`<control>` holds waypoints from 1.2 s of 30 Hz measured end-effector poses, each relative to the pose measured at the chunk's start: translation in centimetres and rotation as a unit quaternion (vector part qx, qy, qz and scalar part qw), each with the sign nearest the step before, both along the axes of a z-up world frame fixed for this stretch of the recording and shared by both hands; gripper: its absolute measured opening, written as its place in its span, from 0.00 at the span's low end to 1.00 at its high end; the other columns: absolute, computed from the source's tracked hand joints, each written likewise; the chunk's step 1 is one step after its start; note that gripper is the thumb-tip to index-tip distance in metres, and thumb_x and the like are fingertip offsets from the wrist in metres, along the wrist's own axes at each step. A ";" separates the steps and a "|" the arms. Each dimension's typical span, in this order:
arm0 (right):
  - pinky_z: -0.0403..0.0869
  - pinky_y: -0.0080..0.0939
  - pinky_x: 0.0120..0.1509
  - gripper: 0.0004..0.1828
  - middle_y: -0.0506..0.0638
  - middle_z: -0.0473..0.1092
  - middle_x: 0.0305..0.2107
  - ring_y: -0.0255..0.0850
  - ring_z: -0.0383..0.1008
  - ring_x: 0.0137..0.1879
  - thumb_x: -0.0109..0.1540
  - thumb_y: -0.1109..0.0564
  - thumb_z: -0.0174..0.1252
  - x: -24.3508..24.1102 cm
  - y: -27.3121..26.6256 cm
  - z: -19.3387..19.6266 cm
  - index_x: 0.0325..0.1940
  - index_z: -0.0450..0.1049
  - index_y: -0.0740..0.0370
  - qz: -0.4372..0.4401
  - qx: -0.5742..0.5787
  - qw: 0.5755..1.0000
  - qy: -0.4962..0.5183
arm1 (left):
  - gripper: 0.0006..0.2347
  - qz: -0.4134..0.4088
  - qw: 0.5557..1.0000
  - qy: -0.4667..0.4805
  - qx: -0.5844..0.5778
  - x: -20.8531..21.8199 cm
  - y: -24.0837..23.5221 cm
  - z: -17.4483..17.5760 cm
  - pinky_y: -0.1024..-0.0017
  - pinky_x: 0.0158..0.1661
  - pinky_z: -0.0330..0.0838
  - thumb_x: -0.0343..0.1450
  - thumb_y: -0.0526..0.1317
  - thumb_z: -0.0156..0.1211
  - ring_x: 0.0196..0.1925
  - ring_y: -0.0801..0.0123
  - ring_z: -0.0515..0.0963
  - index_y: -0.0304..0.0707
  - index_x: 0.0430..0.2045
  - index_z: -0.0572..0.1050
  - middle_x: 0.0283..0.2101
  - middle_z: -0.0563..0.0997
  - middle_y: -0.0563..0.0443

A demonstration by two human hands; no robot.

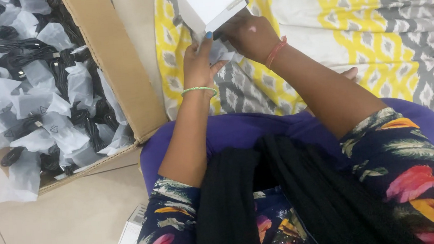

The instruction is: The person packs USB cables and manuals into small product boxes from a larger shipping container.

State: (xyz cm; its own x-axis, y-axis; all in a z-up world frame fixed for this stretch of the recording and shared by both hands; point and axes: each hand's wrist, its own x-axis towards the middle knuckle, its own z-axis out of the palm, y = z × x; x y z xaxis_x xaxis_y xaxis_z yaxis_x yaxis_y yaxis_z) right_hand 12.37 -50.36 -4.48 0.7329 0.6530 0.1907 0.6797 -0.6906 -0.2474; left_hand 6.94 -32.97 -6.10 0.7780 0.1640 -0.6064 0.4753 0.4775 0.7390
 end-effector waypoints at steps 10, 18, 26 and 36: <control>0.72 0.49 0.60 0.30 0.61 0.73 0.51 0.56 0.74 0.57 0.60 0.49 0.67 0.1 -1.4 -0.6 0.62 0.71 0.65 0.056 0.233 0.930 0.278 | 0.18 -0.021 0.990 -0.076 -0.116 -0.5 -0.8 -2.6 0.61 0.44 0.85 0.74 0.40 0.53 0.47 0.57 0.80 0.27 0.56 0.65 0.49 0.76 0.40; 0.72 0.54 0.59 0.23 0.62 0.72 0.48 0.60 0.73 0.55 0.59 0.50 0.72 0.5 -1.0 -2.6 0.52 0.78 0.65 -0.103 0.179 0.970 0.130 | 0.14 -0.161 0.848 -0.075 0.500 -0.2 0.4 -0.2 0.63 0.49 0.78 0.76 0.53 0.66 0.45 0.64 0.87 0.45 0.46 0.80 0.43 0.87 0.52; 0.72 0.53 0.57 0.20 0.62 0.74 0.42 0.59 0.70 0.53 0.53 0.52 0.72 1.0 1.9 -5.5 0.43 0.79 0.67 -0.172 0.069 0.983 0.008 | 0.44 0.065 0.789 -0.243 0.560 3.0 1.1 -3.0 0.56 0.64 0.67 0.57 0.47 0.81 0.65 0.48 0.67 0.33 0.62 0.54 0.61 0.63 0.39; 0.73 0.54 0.51 0.15 0.59 0.77 0.35 0.57 0.74 0.46 0.55 0.48 0.73 1.6 2.8 -5.9 0.38 0.83 0.61 -0.178 0.107 0.976 0.062 | 0.47 0.109 0.982 -0.133 -0.079 7.1 6.4 -10.8 0.48 0.61 0.55 0.64 0.61 0.59 0.71 0.48 0.62 0.47 0.75 0.39 0.73 0.56 0.39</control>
State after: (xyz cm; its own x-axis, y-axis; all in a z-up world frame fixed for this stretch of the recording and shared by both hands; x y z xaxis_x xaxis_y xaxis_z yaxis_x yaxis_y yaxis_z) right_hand 13.99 -47.52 -10.36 0.9318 0.3083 0.1913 0.3628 -0.8007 -0.4767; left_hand 14.08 -26.58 -16.91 0.8689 0.2643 -0.4186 0.1498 0.6656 0.7311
